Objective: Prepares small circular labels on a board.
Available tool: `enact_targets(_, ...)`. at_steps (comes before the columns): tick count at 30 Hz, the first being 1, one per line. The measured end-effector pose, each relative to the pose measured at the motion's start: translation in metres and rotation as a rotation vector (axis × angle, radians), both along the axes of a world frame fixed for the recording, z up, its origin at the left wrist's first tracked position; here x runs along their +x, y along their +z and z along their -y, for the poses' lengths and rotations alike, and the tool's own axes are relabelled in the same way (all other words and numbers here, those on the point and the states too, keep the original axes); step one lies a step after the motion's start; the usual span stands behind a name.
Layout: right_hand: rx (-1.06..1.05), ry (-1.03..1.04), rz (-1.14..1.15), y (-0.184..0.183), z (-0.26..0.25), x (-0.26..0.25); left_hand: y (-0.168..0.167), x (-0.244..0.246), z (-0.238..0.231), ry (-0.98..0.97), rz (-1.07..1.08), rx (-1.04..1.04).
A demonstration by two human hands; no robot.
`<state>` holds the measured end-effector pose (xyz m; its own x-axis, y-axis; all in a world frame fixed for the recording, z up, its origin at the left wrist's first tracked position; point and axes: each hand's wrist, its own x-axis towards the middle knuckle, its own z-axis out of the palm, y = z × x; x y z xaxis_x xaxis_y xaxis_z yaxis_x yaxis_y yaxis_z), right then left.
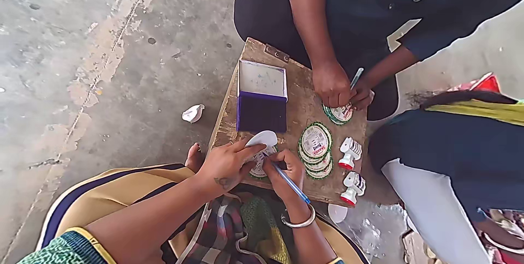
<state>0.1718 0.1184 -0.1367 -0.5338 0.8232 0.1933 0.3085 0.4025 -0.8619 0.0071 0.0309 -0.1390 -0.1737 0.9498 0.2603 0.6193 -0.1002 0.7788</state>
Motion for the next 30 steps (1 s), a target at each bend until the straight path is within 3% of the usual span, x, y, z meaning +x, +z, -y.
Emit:
enact_targets(22,0.014,-0.001,0.018,0.000,-0.001,0.001,-0.002,-0.001,0.001,-0.012,-0.054,0.047)
enact_targets(30,-0.122,-0.076,-0.338,0.001,-0.003,0.010,-0.006,-0.009,0.005,-0.161,-0.127,0.104)
